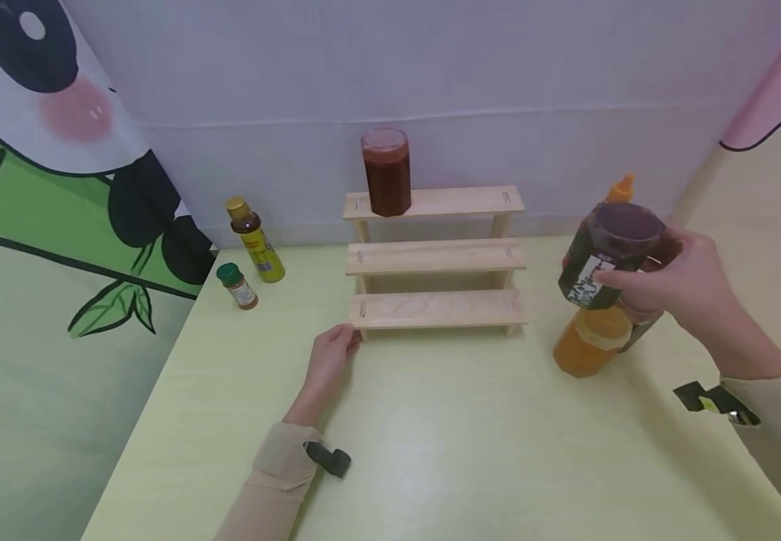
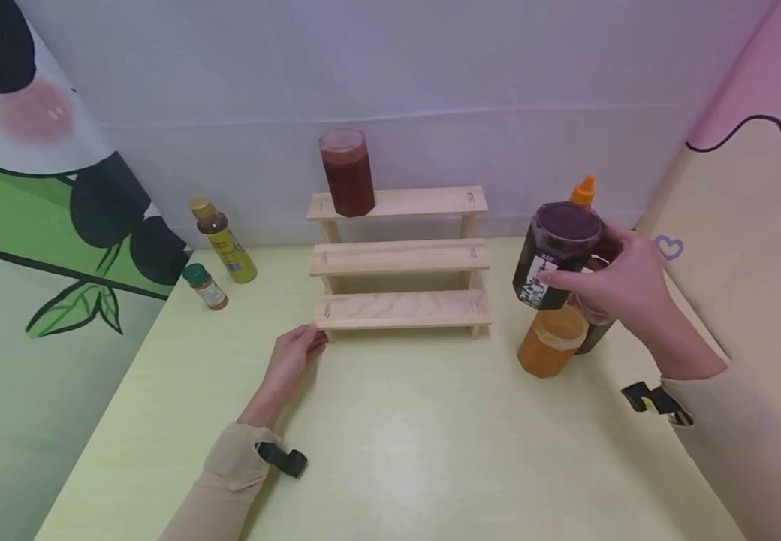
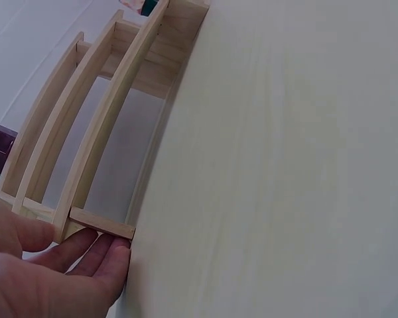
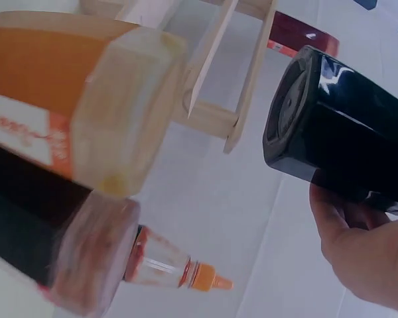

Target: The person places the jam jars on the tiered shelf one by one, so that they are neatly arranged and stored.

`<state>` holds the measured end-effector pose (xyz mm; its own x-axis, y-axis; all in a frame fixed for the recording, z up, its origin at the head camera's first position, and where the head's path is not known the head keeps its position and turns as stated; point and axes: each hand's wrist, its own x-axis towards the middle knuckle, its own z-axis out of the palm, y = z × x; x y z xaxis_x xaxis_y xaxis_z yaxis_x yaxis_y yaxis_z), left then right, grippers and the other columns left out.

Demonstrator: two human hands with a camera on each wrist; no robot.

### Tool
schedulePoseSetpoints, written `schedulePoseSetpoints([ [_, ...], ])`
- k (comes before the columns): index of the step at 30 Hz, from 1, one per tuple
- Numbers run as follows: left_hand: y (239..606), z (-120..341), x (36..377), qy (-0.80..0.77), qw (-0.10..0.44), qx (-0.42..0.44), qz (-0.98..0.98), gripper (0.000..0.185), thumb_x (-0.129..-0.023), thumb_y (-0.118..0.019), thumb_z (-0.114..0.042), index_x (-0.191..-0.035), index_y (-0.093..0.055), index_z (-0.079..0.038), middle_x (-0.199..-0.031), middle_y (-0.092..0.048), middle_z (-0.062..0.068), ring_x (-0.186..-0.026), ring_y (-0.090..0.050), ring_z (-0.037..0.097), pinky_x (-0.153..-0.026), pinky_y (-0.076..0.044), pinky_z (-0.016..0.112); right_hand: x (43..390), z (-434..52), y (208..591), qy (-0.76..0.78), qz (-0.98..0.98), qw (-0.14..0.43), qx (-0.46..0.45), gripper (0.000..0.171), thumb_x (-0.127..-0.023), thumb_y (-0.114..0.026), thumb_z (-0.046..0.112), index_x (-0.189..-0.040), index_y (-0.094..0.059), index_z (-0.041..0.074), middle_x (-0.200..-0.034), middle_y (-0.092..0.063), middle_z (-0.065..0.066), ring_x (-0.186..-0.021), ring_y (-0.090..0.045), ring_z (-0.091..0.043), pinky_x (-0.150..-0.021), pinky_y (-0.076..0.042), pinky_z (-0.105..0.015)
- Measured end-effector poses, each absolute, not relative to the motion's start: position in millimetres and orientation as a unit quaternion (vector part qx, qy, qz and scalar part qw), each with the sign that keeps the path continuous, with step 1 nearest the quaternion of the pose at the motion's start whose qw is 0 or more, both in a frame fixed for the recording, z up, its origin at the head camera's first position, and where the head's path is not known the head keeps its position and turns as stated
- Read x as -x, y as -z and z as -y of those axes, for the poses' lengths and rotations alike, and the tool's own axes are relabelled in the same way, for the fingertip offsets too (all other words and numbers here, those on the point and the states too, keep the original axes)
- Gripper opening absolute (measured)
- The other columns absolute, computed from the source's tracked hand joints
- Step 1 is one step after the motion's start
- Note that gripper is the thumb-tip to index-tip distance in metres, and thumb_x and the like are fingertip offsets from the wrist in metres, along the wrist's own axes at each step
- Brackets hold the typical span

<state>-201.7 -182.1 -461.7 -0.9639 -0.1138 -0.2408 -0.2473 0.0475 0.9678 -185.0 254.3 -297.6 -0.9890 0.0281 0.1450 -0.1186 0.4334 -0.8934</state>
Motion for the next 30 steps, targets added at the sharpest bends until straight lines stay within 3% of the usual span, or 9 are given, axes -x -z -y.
schedulePoseSetpoints([
  [3, 462, 182, 201, -0.672, 0.052, 0.130, -0.728, 0.035, -0.102, -0.039, -0.020, -0.123, -0.055, 0.002, -0.123, -0.058, 0.018, -0.115, -0.055, 0.025, -0.100, -0.048, 0.031, 202, -242, 291, -0.531, 0.845, 0.057, -0.029, 0.059, -0.070, -0.083, 0.012, -0.123, -0.055, 0.015, -0.100, -0.065, 0.010, -0.084, -0.063, 0.000, -0.065, -0.052, -0.012],
  [5, 463, 182, 202, -0.672, 0.052, 0.132, -0.726, 0.035, -0.101, -0.039, -0.021, -0.123, -0.055, 0.002, -0.123, -0.058, 0.017, -0.115, -0.055, 0.024, -0.100, -0.048, 0.031, 213, -234, 287, -0.526, 0.848, 0.056, -0.039, 0.063, -0.070, -0.083, 0.015, -0.126, -0.054, 0.016, -0.104, -0.066, 0.010, -0.090, -0.063, -0.001, -0.075, -0.049, -0.008],
  [9, 464, 182, 203, -0.676, 0.051, 0.132, -0.723, 0.035, -0.101, -0.040, -0.021, -0.123, -0.055, 0.002, -0.123, -0.059, 0.016, -0.115, -0.055, 0.023, -0.099, -0.048, 0.029, 233, -219, 282, -0.519, 0.852, 0.065, -0.036, 0.066, -0.069, -0.084, 0.021, -0.127, -0.054, 0.014, -0.102, -0.066, 0.011, -0.087, -0.063, -0.004, -0.073, -0.048, -0.010],
  [14, 464, 183, 204, -0.677, 0.051, 0.132, -0.722, 0.036, -0.101, -0.040, -0.021, -0.123, -0.055, 0.003, -0.122, -0.059, 0.017, -0.115, -0.056, 0.023, -0.099, -0.048, 0.029, 256, -200, 280, -0.525, 0.847, 0.072, -0.041, 0.067, -0.068, -0.085, 0.025, -0.127, -0.055, 0.016, -0.108, -0.065, 0.007, -0.095, -0.061, -0.007, -0.078, -0.049, -0.016],
  [21, 464, 182, 203, -0.684, 0.048, 0.131, -0.716, 0.036, -0.101, -0.040, -0.020, -0.123, -0.054, 0.005, -0.123, -0.058, 0.020, -0.116, -0.055, 0.025, -0.100, -0.048, 0.030, 287, -176, 279, -0.532, 0.844, 0.056, -0.038, 0.070, -0.066, -0.085, 0.034, -0.128, -0.054, 0.020, -0.118, -0.063, 0.001, -0.107, -0.057, -0.012, -0.095, -0.046, -0.035],
  [30, 464, 182, 203, -0.689, 0.043, 0.132, -0.711, 0.036, -0.101, -0.041, -0.020, -0.122, -0.056, 0.005, -0.122, -0.059, 0.021, -0.115, -0.056, 0.027, -0.099, -0.048, 0.032, 318, -154, 279, -0.551, 0.830, 0.090, -0.005, 0.074, -0.061, -0.088, 0.033, -0.125, -0.057, 0.017, -0.118, -0.062, -0.002, -0.106, -0.056, -0.013, -0.096, -0.048, -0.034],
])
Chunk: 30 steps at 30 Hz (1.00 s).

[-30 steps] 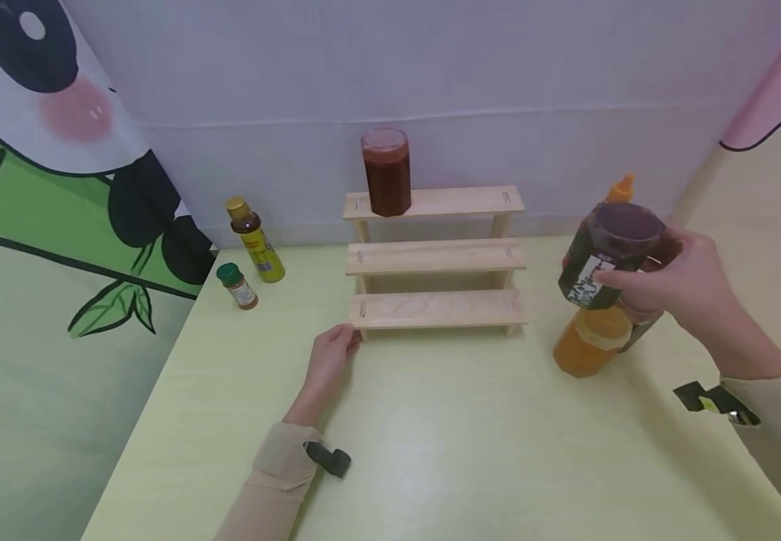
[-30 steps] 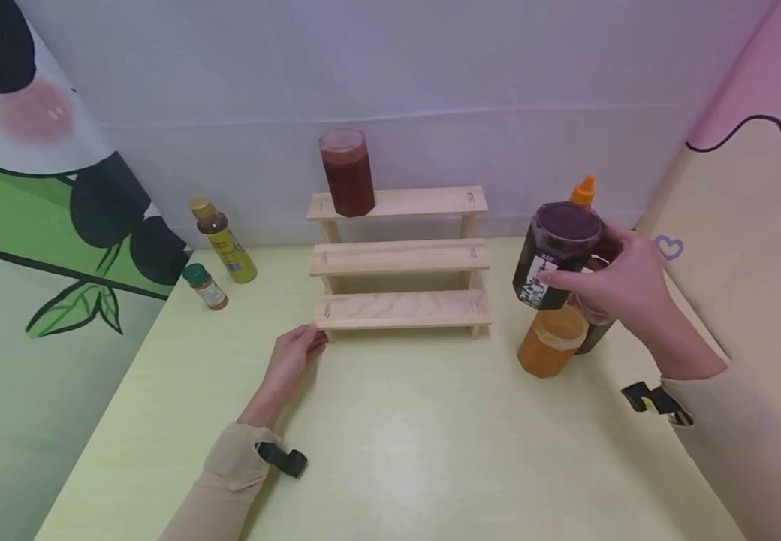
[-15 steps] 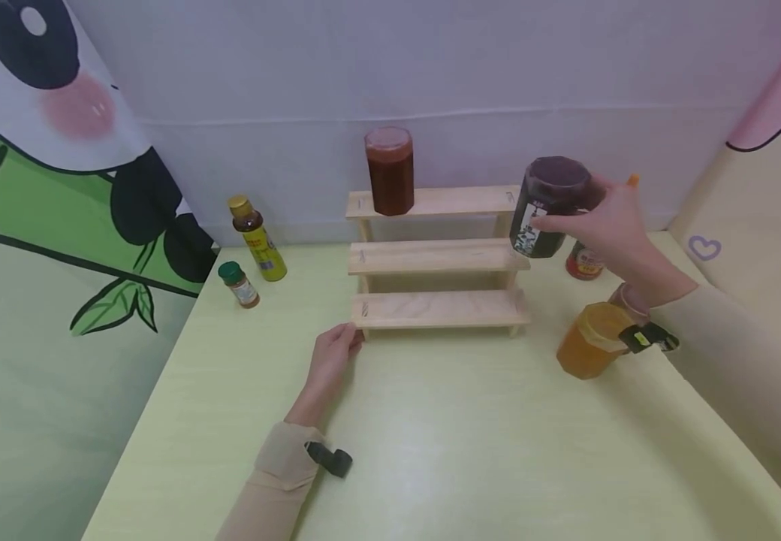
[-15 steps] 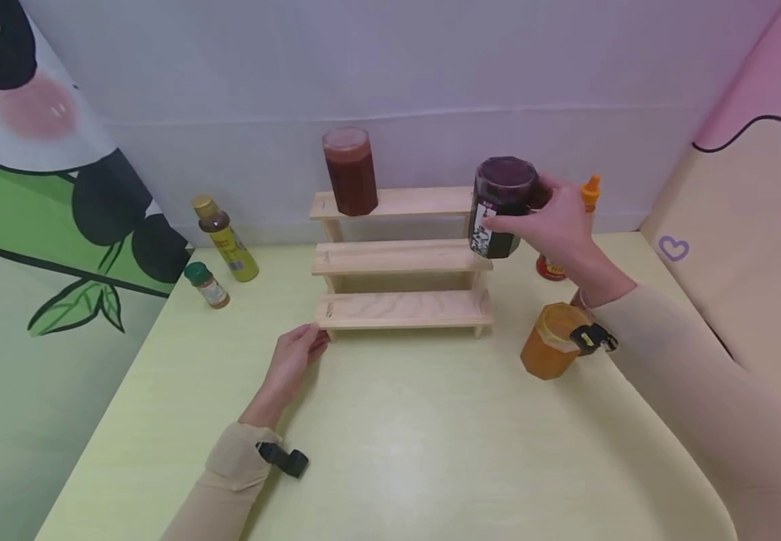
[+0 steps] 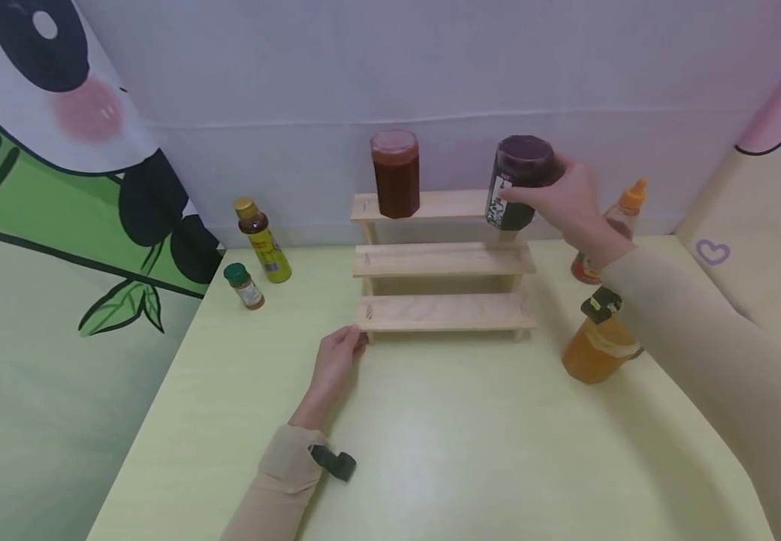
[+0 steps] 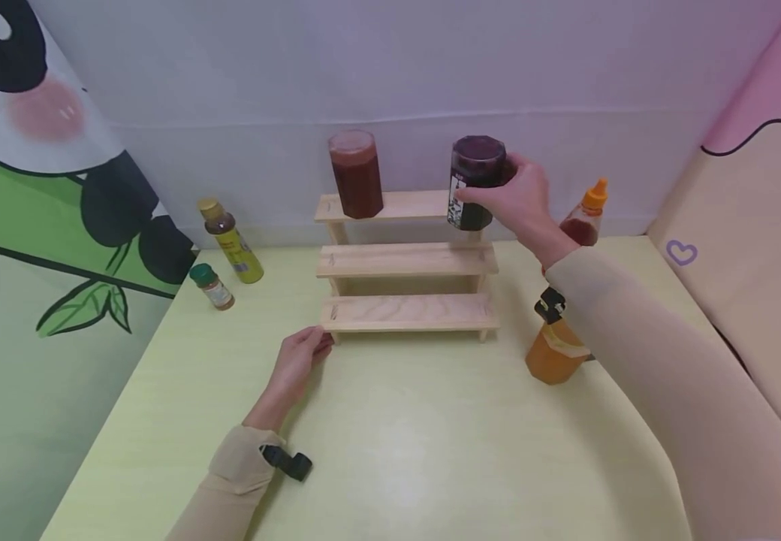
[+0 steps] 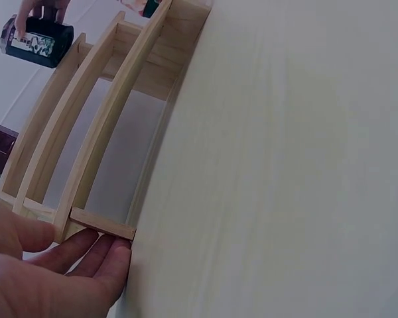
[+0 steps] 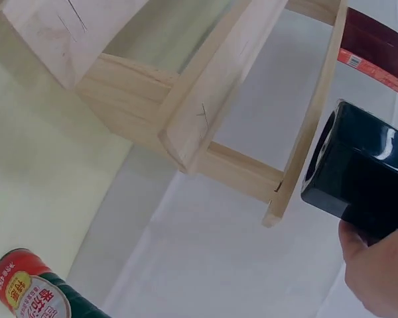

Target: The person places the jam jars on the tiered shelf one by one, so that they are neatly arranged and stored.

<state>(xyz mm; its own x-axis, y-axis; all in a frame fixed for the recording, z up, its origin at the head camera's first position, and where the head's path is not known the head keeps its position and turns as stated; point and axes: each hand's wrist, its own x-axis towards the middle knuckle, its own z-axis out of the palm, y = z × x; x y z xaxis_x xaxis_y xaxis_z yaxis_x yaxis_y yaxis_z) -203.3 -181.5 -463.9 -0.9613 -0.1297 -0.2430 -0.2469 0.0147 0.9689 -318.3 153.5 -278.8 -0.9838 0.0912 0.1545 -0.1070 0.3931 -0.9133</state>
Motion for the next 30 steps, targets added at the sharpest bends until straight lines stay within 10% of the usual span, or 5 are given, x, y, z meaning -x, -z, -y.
schedulePoseSetpoints([
  [30, 464, 180, 203, -0.695, 0.041, 0.135, -0.705, 0.035, -0.101, -0.043, -0.019, -0.121, -0.057, 0.006, -0.119, -0.060, 0.022, -0.112, -0.057, 0.026, -0.099, -0.048, 0.033, 359, -125, 281, -0.536, 0.841, 0.072, -0.022, 0.076, -0.061, -0.088, 0.034, -0.127, -0.055, 0.015, -0.125, -0.061, -0.006, -0.111, -0.055, -0.016, -0.103, -0.042, -0.033],
])
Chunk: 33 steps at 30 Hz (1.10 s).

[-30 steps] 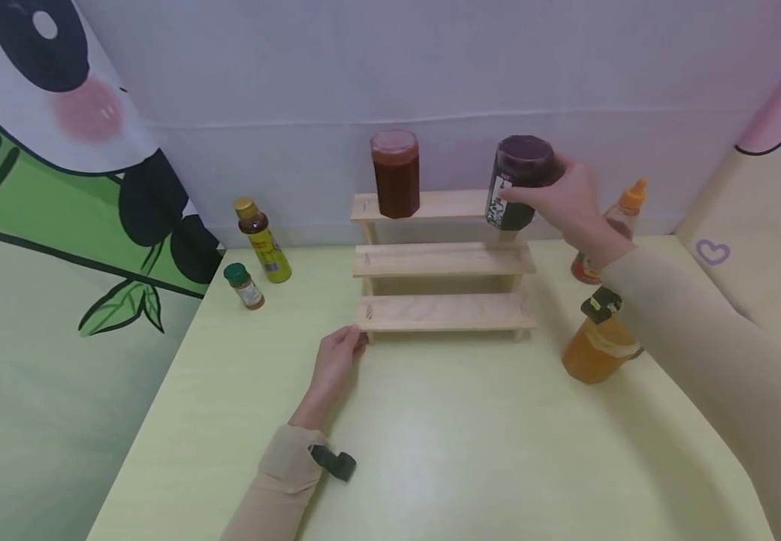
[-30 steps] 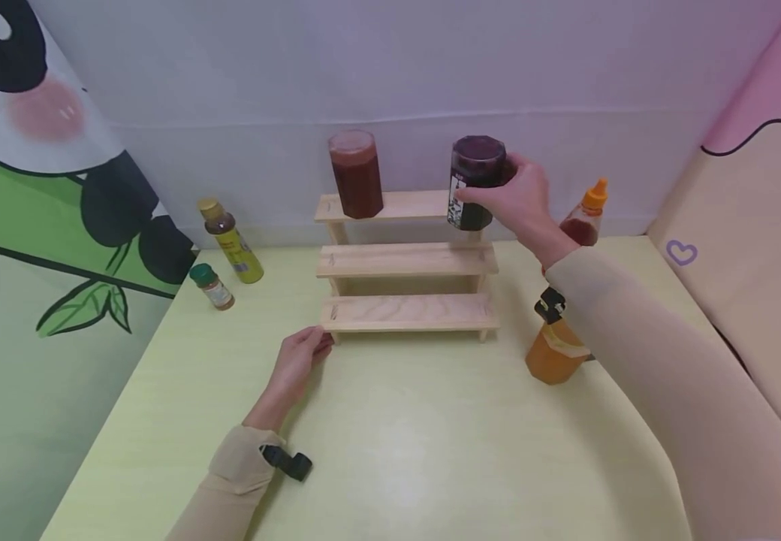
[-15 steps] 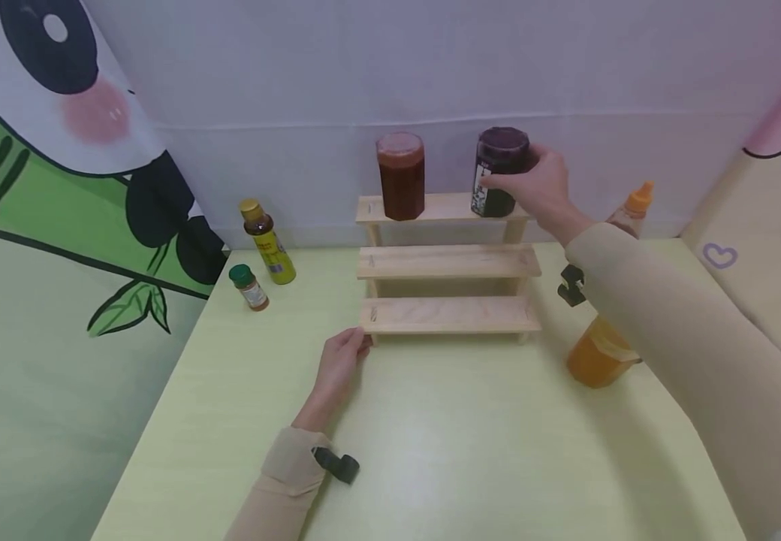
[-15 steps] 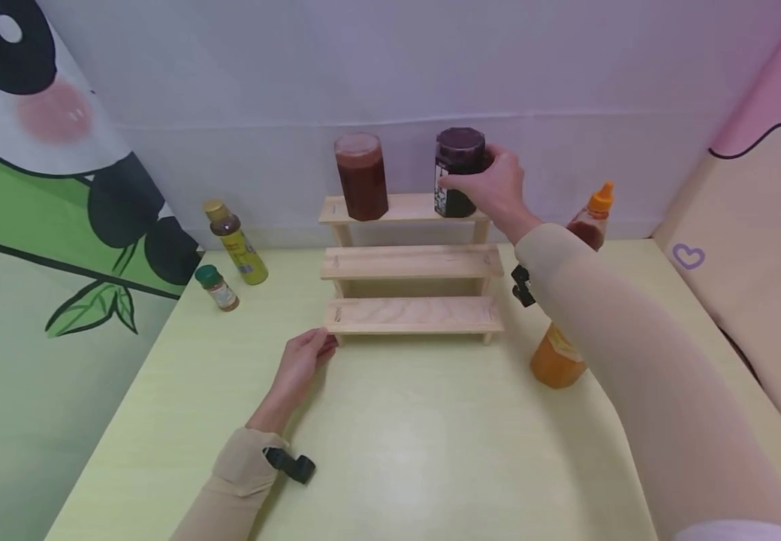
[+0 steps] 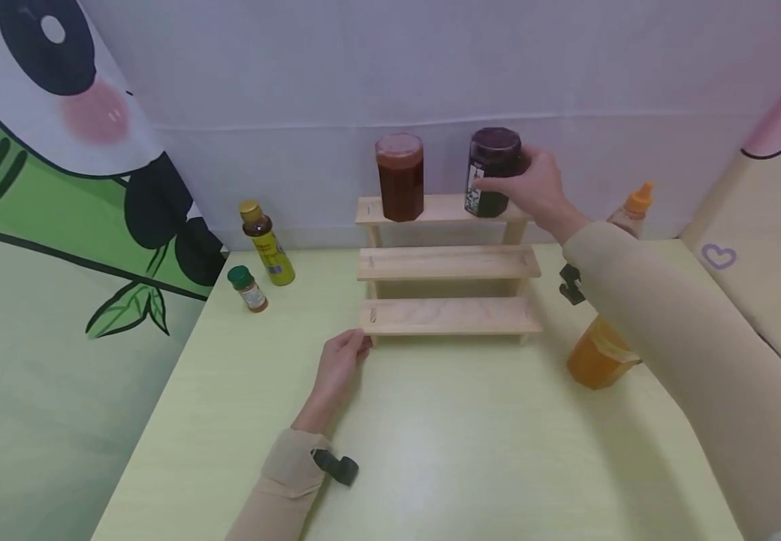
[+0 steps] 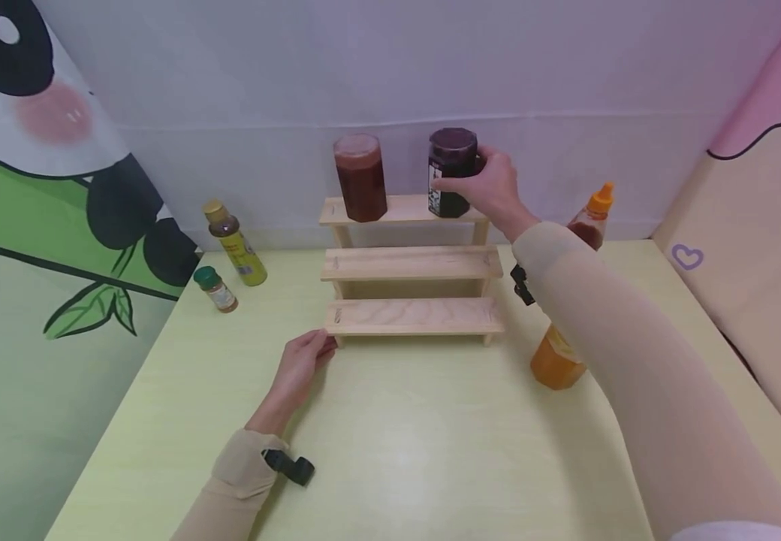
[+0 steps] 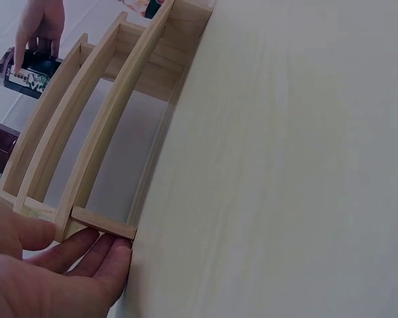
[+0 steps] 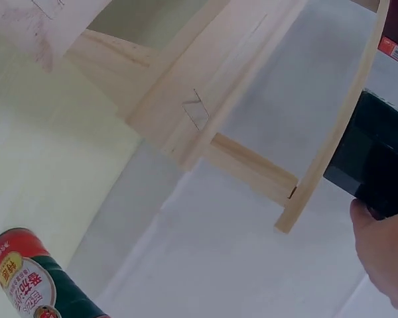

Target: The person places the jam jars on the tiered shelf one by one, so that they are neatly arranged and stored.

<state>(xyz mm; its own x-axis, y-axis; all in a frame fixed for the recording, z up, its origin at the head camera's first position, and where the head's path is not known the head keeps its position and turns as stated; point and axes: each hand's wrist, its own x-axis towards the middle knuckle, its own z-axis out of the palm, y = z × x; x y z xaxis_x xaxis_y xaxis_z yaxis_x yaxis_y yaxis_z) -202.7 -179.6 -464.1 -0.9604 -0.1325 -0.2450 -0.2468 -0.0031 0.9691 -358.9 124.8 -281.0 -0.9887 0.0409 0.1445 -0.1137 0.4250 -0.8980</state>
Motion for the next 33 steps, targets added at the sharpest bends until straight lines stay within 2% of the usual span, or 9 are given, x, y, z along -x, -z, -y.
schedulePoseSetpoints([
  [3, 464, 180, 204, -0.690, 0.040, 0.133, -0.710, 0.034, -0.101, -0.043, -0.019, -0.121, -0.057, 0.005, -0.118, -0.060, 0.020, -0.110, -0.057, 0.025, -0.099, -0.049, 0.033, 357, -128, 280, -0.543, 0.837, 0.056, -0.027, 0.075, -0.061, -0.088, 0.035, -0.127, -0.055, 0.019, -0.124, -0.061, -0.006, -0.110, -0.057, -0.016, -0.104, -0.041, -0.034],
  [6, 464, 180, 204, -0.686, 0.043, 0.126, -0.715, 0.035, -0.101, -0.042, -0.020, -0.121, -0.057, 0.004, -0.119, -0.061, 0.018, -0.111, -0.057, 0.024, -0.098, -0.049, 0.032, 353, -135, 281, -0.549, 0.835, 0.035, -0.026, 0.079, -0.063, -0.086, 0.037, -0.132, -0.051, 0.018, -0.128, -0.059, -0.008, -0.114, -0.057, -0.017, -0.104, -0.042, -0.036],
  [10, 464, 181, 204, -0.685, 0.048, 0.119, -0.717, 0.035, -0.101, -0.041, -0.021, -0.121, -0.057, 0.003, -0.120, -0.061, 0.017, -0.113, -0.056, 0.023, -0.098, -0.049, 0.031, 338, -146, 282, -0.515, 0.856, 0.002, -0.033, 0.102, -0.066, -0.082, 0.045, -0.146, -0.030, 0.009, -0.141, -0.046, -0.013, -0.128, -0.046, -0.021, -0.109, -0.038, -0.039],
  [13, 464, 182, 206, -0.685, 0.047, 0.118, -0.717, 0.035, -0.101, -0.041, -0.020, -0.121, -0.057, 0.004, -0.120, -0.060, 0.017, -0.112, -0.056, 0.023, -0.098, -0.049, 0.031, 323, -152, 282, -0.477, 0.877, -0.016, -0.058, 0.111, -0.068, -0.080, 0.047, -0.149, -0.017, 0.005, -0.146, -0.039, -0.014, -0.133, -0.040, -0.024, -0.110, -0.035, -0.041],
  [20, 466, 186, 207, -0.681, 0.048, 0.119, -0.721, 0.034, -0.101, -0.040, -0.019, -0.120, -0.057, 0.003, -0.120, -0.060, 0.017, -0.113, -0.056, 0.023, -0.098, -0.049, 0.030, 276, -160, 282, -0.421, 0.897, -0.003, -0.137, 0.096, -0.073, -0.079, 0.037, -0.147, -0.026, 0.005, -0.144, -0.040, -0.017, -0.131, -0.040, -0.032, -0.108, -0.037, -0.048],
  [29, 465, 189, 208, -0.678, 0.047, 0.107, -0.726, 0.036, -0.102, -0.039, -0.021, -0.122, -0.055, 0.004, -0.125, -0.057, 0.019, -0.118, -0.054, 0.025, -0.100, -0.047, 0.032, 229, -189, 294, -0.315, 0.937, 0.019, -0.149, 0.093, -0.072, -0.078, 0.046, -0.145, -0.032, 0.011, -0.145, -0.041, -0.013, -0.128, -0.040, -0.036, -0.103, -0.037, -0.057],
  [33, 465, 190, 209, -0.676, 0.050, 0.110, -0.727, 0.035, -0.102, -0.039, -0.021, -0.122, -0.056, 0.004, -0.125, -0.058, 0.019, -0.117, -0.054, 0.025, -0.100, -0.048, 0.031, 210, -204, 300, -0.289, 0.948, 0.005, -0.136, 0.096, -0.070, -0.077, 0.050, -0.145, -0.031, 0.010, -0.146, -0.038, -0.014, -0.129, -0.037, -0.037, -0.101, -0.034, -0.063],
])
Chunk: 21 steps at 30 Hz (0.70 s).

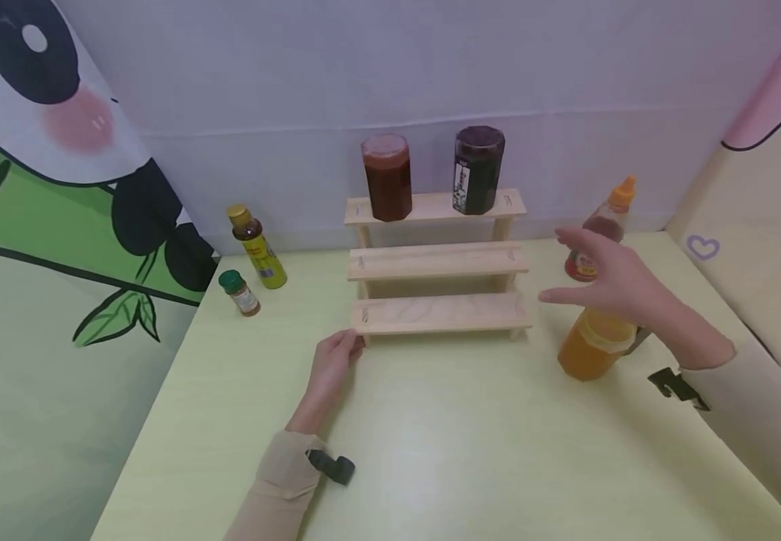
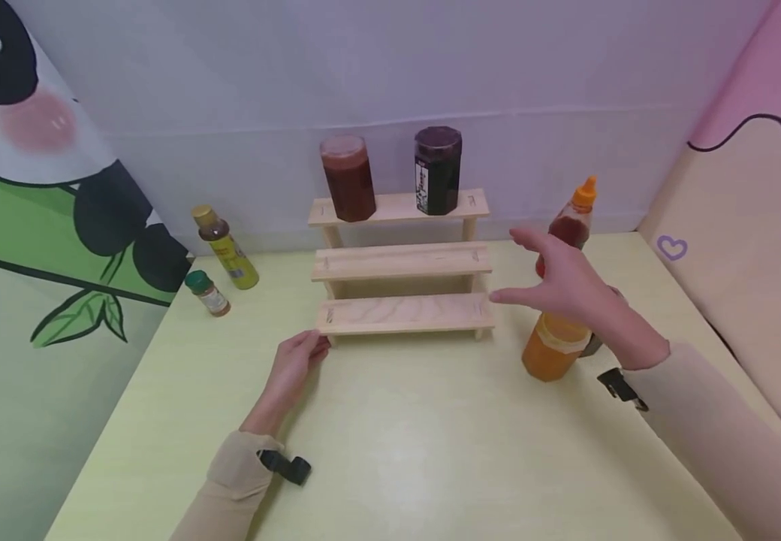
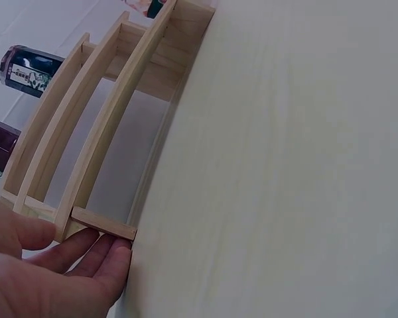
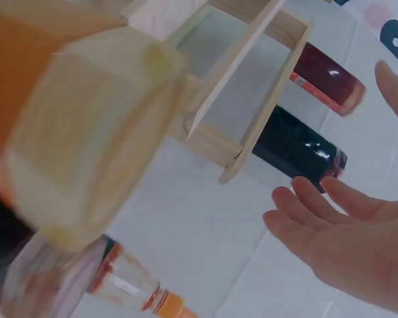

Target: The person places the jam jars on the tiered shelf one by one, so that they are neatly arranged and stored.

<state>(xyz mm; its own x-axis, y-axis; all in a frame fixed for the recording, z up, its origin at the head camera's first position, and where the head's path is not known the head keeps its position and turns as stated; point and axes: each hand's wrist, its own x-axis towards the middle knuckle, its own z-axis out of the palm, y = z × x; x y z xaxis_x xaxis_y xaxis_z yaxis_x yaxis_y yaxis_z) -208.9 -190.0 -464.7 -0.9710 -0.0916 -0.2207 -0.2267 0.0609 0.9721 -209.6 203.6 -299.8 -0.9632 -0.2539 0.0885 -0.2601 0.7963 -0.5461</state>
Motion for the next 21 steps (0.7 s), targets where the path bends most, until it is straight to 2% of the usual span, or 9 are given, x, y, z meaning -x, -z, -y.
schedulePoseSetpoints([
  [1, 465, 190, 209, -0.676, 0.052, 0.110, -0.727, 0.035, -0.102, -0.039, -0.021, -0.122, -0.056, 0.003, -0.125, -0.058, 0.018, -0.117, -0.054, 0.025, -0.100, -0.048, 0.031, 205, -207, 302, -0.286, 0.950, -0.002, -0.129, 0.098, -0.070, -0.077, 0.051, -0.145, -0.031, 0.010, -0.147, -0.036, -0.015, -0.130, -0.036, -0.038, -0.101, -0.033, -0.064],
  [2, 465, 189, 209, -0.676, 0.053, 0.111, -0.727, 0.035, -0.102, -0.039, -0.021, -0.122, -0.056, 0.003, -0.124, -0.058, 0.018, -0.117, -0.054, 0.025, -0.099, -0.048, 0.031, 200, -211, 305, -0.285, 0.951, -0.009, -0.124, 0.099, -0.069, -0.077, 0.052, -0.146, -0.030, 0.011, -0.147, -0.035, -0.015, -0.124, -0.043, -0.038, -0.098, -0.038, -0.062],
  [4, 466, 189, 210, -0.676, 0.053, 0.115, -0.726, 0.035, -0.101, -0.040, -0.021, -0.122, -0.056, 0.003, -0.124, -0.058, 0.018, -0.117, -0.054, 0.025, -0.099, -0.048, 0.030, 194, -219, 312, -0.289, 0.950, -0.017, -0.114, 0.101, -0.068, -0.078, 0.052, -0.146, -0.029, 0.012, -0.146, -0.036, -0.014, -0.102, -0.057, -0.034, -0.086, -0.049, -0.053],
  [6, 466, 188, 211, -0.675, 0.053, 0.115, -0.727, 0.035, -0.102, -0.039, -0.021, -0.122, -0.056, 0.003, -0.124, -0.058, 0.018, -0.117, -0.055, 0.025, -0.099, -0.048, 0.030, 188, -227, 320, -0.297, 0.949, -0.015, -0.107, 0.100, -0.067, -0.079, 0.051, -0.147, -0.029, 0.017, -0.125, -0.054, -0.017, -0.077, -0.061, -0.026, -0.067, -0.053, -0.041],
  [8, 466, 188, 211, -0.677, 0.055, 0.117, -0.725, 0.035, -0.102, -0.039, -0.021, -0.122, -0.056, 0.003, -0.124, -0.058, 0.018, -0.117, -0.055, 0.024, -0.099, -0.048, 0.029, 185, -236, 328, -0.303, 0.947, -0.010, -0.108, 0.098, -0.067, -0.080, 0.047, -0.147, -0.029, 0.023, -0.100, -0.063, -0.015, -0.059, -0.055, -0.019, -0.051, -0.047, -0.031],
  [11, 466, 189, 211, -0.678, 0.057, 0.117, -0.723, 0.036, -0.102, -0.039, -0.021, -0.122, -0.055, 0.003, -0.125, -0.057, 0.018, -0.117, -0.054, 0.025, -0.099, -0.048, 0.029, 181, -247, 338, -0.309, 0.945, 0.005, -0.109, 0.097, -0.066, -0.083, 0.043, -0.146, -0.030, 0.029, -0.074, -0.060, -0.008, -0.067, -0.056, -0.017, -0.053, -0.047, -0.026],
  [15, 465, 190, 211, -0.681, 0.057, 0.117, -0.720, 0.035, -0.101, -0.039, -0.020, -0.122, -0.055, 0.004, -0.124, -0.058, 0.019, -0.117, -0.054, 0.025, -0.099, -0.048, 0.030, 177, -258, 349, -0.321, 0.939, 0.025, -0.124, 0.100, -0.062, -0.087, 0.038, -0.145, -0.033, 0.022, -0.090, -0.063, -0.005, -0.080, -0.059, -0.016, -0.066, -0.050, -0.020],
  [19, 465, 191, 210, -0.683, 0.059, 0.111, -0.719, 0.035, -0.102, -0.039, -0.019, -0.123, -0.054, 0.004, -0.124, -0.057, 0.019, -0.117, -0.054, 0.026, -0.100, -0.047, 0.030, 174, -271, 359, -0.332, 0.930, 0.046, -0.149, 0.099, -0.059, -0.090, 0.028, -0.141, -0.037, 0.014, -0.098, -0.065, -0.005, -0.084, -0.061, -0.017, -0.069, -0.052, -0.019],
  [21, 465, 191, 211, -0.682, 0.059, 0.112, -0.720, 0.036, -0.101, -0.039, -0.020, -0.123, -0.054, 0.004, -0.124, -0.057, 0.019, -0.117, -0.054, 0.026, -0.100, -0.047, 0.030, 171, -280, 362, -0.334, 0.932, 0.043, -0.137, 0.101, -0.059, -0.090, 0.027, -0.143, -0.035, 0.016, -0.116, -0.061, -0.009, -0.101, -0.057, -0.023, -0.081, -0.052, -0.032],
])
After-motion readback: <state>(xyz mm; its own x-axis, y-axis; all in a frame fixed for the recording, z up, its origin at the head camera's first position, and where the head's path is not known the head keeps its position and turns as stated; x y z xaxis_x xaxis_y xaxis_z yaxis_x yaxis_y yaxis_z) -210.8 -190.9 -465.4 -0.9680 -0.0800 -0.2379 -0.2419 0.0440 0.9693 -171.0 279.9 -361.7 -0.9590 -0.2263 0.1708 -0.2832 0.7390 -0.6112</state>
